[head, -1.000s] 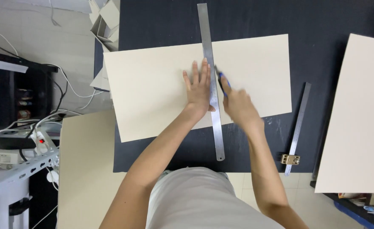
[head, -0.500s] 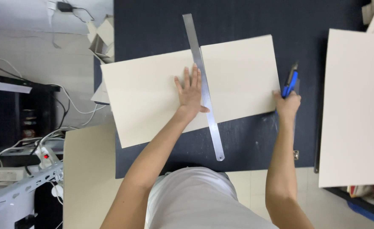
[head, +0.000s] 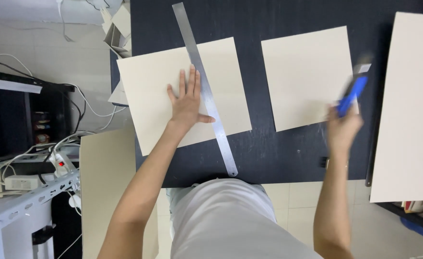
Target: Measuring and cutting boards using a ruler and a utility knife on a workbench
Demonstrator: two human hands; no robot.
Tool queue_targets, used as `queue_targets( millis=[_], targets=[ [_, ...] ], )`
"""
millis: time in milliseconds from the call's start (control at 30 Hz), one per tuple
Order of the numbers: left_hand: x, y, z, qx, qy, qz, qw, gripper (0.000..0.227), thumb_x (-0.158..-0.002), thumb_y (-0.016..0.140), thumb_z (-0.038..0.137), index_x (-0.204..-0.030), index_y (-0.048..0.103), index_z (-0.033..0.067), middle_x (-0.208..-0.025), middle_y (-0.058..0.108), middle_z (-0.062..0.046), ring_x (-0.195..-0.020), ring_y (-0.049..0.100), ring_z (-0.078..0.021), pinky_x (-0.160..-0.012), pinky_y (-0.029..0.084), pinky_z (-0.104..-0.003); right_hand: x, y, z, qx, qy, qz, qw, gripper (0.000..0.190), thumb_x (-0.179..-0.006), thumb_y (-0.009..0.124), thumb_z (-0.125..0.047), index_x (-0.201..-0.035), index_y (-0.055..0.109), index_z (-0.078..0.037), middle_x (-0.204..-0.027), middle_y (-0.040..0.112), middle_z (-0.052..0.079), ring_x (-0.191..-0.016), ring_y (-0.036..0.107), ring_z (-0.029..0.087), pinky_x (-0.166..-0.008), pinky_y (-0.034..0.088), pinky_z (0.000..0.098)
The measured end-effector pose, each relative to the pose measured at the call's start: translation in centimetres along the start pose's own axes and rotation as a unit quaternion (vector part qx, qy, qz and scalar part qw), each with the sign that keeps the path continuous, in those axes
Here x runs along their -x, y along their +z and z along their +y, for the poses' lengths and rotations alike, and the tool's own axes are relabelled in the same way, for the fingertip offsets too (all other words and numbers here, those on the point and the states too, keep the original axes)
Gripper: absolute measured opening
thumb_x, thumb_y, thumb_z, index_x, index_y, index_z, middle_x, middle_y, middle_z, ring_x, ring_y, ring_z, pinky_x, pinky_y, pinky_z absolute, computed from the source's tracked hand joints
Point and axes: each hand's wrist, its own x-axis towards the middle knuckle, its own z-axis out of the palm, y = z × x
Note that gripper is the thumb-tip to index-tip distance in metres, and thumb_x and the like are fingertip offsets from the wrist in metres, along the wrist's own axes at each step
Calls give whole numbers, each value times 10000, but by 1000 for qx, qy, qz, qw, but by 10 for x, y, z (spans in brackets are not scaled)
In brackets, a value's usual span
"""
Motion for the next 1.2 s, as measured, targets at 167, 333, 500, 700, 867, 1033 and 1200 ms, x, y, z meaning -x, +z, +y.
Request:
queue_targets(
  millis=[167, 333, 500, 700, 867, 1033, 1200],
  targets=[
    [8, 8, -8, 73, 39, 34, 996, 1508, -654, 905, 665, -1589, -141, 113, -1658, -231, -58, -1505, -232, -343, -1169, -24, -682, 134, 29, -127, -106, 141, -271, 946, 584, -1004, 511, -259, -1532, 265, -220, -714, 663, 73, -420, 553, 172, -395, 495, 316],
    [7, 8, -12, 64, 60, 53, 995, 1537, -643, 873, 722, -1598, -125, 47, -1646, -248, -79, -1490, -253, -337, -1146, -56, -700, 191, 47, -113, -26, -8, -320, 947, 571, -1043, 458, -163, -1580, 293, -261, -687, 518, 119, -551, 506, 273, -597, 445, 393],
    [4, 17, -13, 60, 66, 62, 994, 1547, -661, 862, 764, -1598, -143, 52, -1650, -249, -66, -1494, -253, -332, -1148, -46, -704, 206, 41, -123, 7, -3, -332, 943, 583, -1054, 438, -158, -1594, 251, -273, -708, 482, 119, -522, 472, 279, -545, 417, 396],
    [5, 15, -14, 67, 57, 50, 995, 1550, -683, 856, 775, -1594, -178, 66, -1639, -283, -53, -1485, -282, -320, -1153, -73, -697, 214, 40, -132, 31, 5, -311, 950, 578, -1065, 425, -163, -1597, 241, -295, -678, 428, 102, -475, 421, 274, -502, 414, 406],
    [4, 19, -16, 66, 64, 68, 993, 1563, -682, 857, 804, -1596, -163, 49, -1643, -269, -65, -1488, -271, -328, -1152, -51, -712, 217, 42, -141, 42, 30, -314, 948, 594, -1067, 413, -158, -1604, 212, -312, -686, 393, 87, -477, 379, 267, -505, 414, 411],
    [2, 17, -14, 59, 67, 68, 994, 1569, -671, 872, 779, -1590, -156, 30, -1645, -257, -92, -1488, -259, -350, -1145, -36, -722, 206, 37, -156, 169, 55, -371, 911, 610, -1055, 322, -190, -1618, 154, -355, -702, 445, 138, -509, 472, 479, -551, 430, 560],
    [-9, 16, 0, 50, 80, 69, 993, 1592, -629, 888, 781, -1593, -119, 11, -1642, -235, -122, -1489, -236, -360, -1145, -12, -728, 189, 24, -172, 185, 42, -402, 896, 678, -1015, 350, -99, -1625, 156, -322, -714, 485, 157, -532, 501, 484, -567, 448, 542]
  ],
)
